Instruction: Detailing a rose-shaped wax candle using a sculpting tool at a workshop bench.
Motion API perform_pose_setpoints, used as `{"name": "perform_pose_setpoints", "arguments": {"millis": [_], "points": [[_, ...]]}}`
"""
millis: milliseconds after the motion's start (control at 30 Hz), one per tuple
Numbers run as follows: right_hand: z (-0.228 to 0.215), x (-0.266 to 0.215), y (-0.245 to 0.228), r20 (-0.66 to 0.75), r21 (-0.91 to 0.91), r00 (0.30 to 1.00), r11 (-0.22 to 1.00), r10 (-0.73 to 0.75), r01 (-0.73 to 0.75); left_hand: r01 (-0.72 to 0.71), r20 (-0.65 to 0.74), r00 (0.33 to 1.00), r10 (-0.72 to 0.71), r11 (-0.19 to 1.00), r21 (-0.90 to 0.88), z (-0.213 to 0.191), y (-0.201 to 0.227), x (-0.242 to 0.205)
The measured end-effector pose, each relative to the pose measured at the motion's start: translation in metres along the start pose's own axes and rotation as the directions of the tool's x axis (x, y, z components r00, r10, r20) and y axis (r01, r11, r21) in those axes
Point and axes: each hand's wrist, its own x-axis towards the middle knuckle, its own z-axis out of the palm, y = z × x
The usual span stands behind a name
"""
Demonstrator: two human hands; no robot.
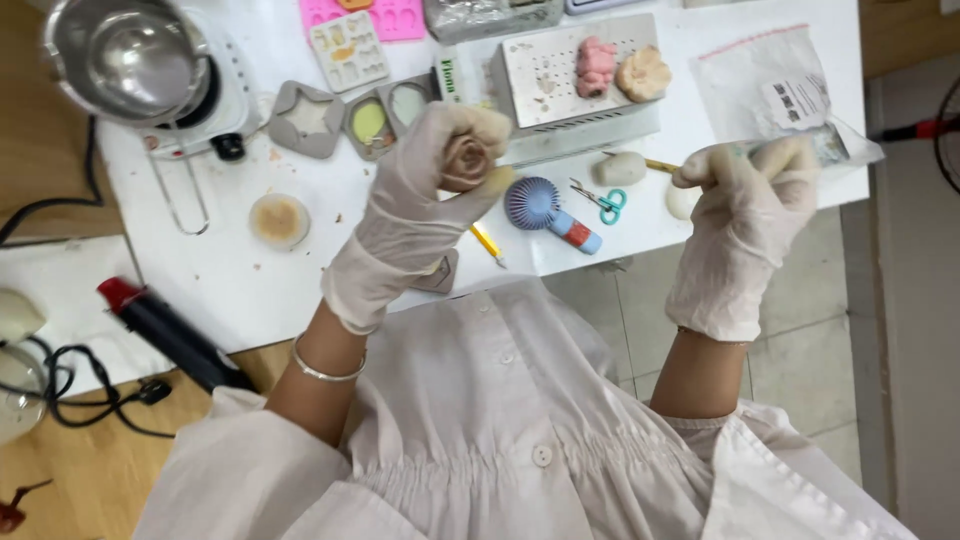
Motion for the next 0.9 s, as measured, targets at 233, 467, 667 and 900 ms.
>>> {"name": "perform_pose_setpoints", "arguments": {"millis": [233,467,667,900], "points": [[-0.163,0.003,0.141,-0.067,-0.952,0.962,0.271,0.265,-0.141,0.37,-0.108,0.916,-0.386,0.918,-0.145,0.023,-0.023,-0.032],[-0.166,0.015,0.183,-0.141,-0.987,0.914,0.019,0.381,-0.16,0.479,-0.168,0.831,-0.531,0.835,-0.27,0.03,-0.037,-0.049],[-0.212,0.036,0.222,0.029,-0.992,0.973,-0.117,0.227,0.057,0.525,-0.175,0.798,-0.577,0.807,-0.269,0.036,-0.03,-0.044],[-0.19,0.081,0.203,0.448,-0.843,0.849,-0.184,0.281,0.506,0.496,-0.184,0.845,-0.502,0.865,-0.083,0.051,-0.019,-0.029]]}}
